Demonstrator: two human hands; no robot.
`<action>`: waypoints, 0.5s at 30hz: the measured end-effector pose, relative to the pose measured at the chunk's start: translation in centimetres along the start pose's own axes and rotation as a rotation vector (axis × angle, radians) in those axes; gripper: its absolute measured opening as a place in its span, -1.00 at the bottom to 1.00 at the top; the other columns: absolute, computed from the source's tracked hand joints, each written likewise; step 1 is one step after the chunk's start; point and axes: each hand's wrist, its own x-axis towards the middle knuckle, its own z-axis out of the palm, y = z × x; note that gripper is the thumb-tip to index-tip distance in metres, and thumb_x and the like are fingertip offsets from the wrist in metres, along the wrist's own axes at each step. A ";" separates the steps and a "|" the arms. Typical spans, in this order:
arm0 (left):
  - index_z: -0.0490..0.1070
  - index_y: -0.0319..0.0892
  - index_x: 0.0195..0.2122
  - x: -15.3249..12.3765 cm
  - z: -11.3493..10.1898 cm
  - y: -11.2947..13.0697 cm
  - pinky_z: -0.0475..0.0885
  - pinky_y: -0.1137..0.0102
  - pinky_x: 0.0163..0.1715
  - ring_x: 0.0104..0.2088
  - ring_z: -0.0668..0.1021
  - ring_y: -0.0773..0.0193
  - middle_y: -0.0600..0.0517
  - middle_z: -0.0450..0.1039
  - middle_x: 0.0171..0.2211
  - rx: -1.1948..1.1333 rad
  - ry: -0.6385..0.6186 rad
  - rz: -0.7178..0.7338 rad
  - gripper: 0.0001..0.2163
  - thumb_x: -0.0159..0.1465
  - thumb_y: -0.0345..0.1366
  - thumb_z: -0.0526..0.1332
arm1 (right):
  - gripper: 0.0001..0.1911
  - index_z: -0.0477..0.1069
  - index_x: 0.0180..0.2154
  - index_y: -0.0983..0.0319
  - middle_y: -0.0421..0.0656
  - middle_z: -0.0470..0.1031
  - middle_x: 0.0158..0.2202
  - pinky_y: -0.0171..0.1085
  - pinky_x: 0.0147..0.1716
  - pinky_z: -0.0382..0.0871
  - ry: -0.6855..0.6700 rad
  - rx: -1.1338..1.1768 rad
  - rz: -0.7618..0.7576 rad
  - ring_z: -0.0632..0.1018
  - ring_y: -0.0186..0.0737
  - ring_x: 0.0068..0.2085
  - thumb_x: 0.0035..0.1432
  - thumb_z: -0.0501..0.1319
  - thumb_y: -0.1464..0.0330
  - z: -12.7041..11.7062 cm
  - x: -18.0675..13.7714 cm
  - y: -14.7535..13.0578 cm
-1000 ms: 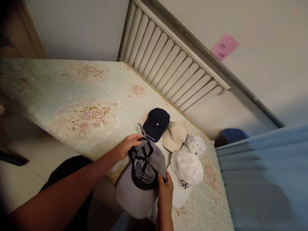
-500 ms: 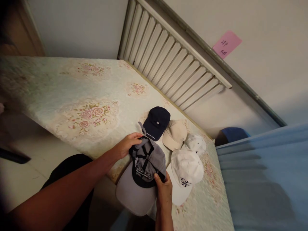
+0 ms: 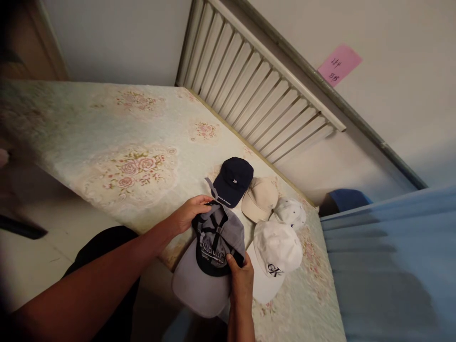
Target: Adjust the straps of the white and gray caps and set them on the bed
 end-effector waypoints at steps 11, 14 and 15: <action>0.40 -0.23 -0.23 -0.1 0.2 0.2 0.32 0.41 -0.30 -0.34 0.48 0.32 0.01 0.47 -0.27 -0.024 0.018 -0.005 -0.71 -0.04 -0.40 0.27 | -0.46 0.52 -0.12 0.26 -0.07 0.61 -0.24 -0.15 -0.20 0.42 0.001 -0.062 -0.024 0.57 0.00 -0.18 -0.17 0.37 0.14 -0.3 0.4 0.6; 0.40 -0.23 -0.24 0.0 0.2 0.1 0.32 0.42 -0.28 -0.33 0.48 0.33 0.01 0.46 -0.25 -0.034 0.017 -0.009 -0.70 -0.05 -0.41 0.28 | -0.46 0.53 -0.12 0.26 -0.08 0.61 -0.25 -0.16 -0.21 0.42 0.011 -0.054 -0.039 0.57 -0.01 -0.19 -0.17 0.37 0.15 -0.3 0.5 0.7; 0.40 -0.23 -0.23 0.0 0.2 0.1 0.32 0.42 -0.28 -0.32 0.48 0.33 0.02 0.46 -0.25 -0.033 0.016 -0.009 -0.70 -0.05 -0.40 0.28 | -0.46 0.53 -0.12 0.26 -0.08 0.61 -0.25 -0.16 -0.22 0.42 0.010 -0.050 -0.042 0.57 -0.01 -0.20 -0.17 0.37 0.15 -0.3 0.5 0.7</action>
